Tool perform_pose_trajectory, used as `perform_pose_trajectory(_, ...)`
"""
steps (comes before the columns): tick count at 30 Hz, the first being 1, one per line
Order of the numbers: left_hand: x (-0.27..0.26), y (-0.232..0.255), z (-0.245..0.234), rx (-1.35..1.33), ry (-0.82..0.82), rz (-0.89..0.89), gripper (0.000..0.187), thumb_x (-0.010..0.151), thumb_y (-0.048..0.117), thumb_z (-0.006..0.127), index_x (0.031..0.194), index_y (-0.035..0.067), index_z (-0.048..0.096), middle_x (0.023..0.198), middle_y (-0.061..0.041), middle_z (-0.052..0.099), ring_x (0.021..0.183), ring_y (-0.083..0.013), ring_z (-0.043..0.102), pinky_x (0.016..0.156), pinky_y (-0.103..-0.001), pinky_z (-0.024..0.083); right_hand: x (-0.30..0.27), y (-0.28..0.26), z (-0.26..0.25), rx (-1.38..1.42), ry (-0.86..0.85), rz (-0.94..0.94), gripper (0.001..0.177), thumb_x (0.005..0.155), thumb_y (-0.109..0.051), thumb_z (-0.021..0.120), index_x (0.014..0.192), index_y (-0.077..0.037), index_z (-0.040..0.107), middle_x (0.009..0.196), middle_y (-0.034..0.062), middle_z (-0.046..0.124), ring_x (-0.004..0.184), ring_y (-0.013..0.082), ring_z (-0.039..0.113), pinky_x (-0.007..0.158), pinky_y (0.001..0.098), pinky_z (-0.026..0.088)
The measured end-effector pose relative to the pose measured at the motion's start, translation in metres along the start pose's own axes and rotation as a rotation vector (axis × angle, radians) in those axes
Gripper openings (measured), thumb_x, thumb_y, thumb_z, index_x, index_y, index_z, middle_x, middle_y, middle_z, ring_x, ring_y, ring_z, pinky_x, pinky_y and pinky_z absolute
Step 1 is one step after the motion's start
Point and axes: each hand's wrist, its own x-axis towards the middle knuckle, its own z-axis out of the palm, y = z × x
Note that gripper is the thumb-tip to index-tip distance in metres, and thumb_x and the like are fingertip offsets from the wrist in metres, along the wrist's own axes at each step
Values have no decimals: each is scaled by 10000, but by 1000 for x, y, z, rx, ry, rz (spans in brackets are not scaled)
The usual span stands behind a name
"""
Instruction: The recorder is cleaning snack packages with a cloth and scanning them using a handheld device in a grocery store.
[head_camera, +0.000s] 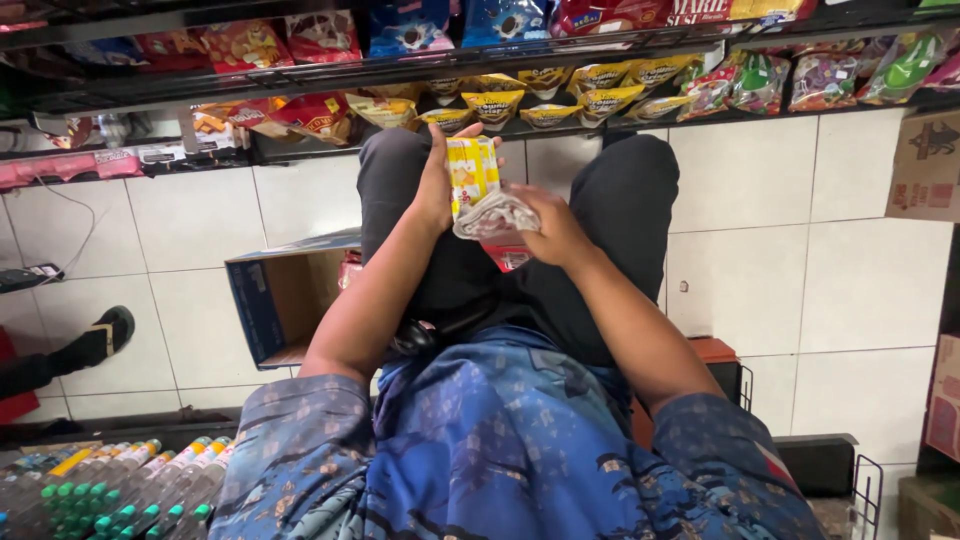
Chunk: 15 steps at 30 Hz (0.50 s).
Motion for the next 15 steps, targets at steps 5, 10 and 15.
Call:
perform_pose_trajectory(5, -3, 0, 0, -59, -61, 0, 868, 950, 752, 403, 1525, 102, 431, 1426, -198, 587, 1184, -349, 641, 992, -529, 562, 4, -18, -9, 123, 26, 247, 319, 883, -84, 621, 1187, -3, 673, 994, 193, 755, 919, 335, 763, 825, 415, 572)
perform_pose_trajectory(10, -14, 11, 13, -153, -156, 119, 816, 980, 732, 426, 1520, 121, 447, 1434, -184, 582, 1206, -338, 617, 1000, -550, 536, 10, -13, -7, -96, -16, 244, 390, 846, -142, 713, 1203, 7, 665, 1030, 230, 730, 981, 393, 717, 819, 432, 559)
perform_pose_trajectory(15, -25, 22, 26, -324, -229, 233, 858, 945, 757, 431, 1489, 94, 468, 1459, -181, 575, 1271, -361, 620, 1127, -545, 479, 16, -14, -3, -192, -164, 409, 400, 879, -222, 710, 1223, -24, 661, 1052, 235, 728, 1023, 422, 685, 853, 464, 536)
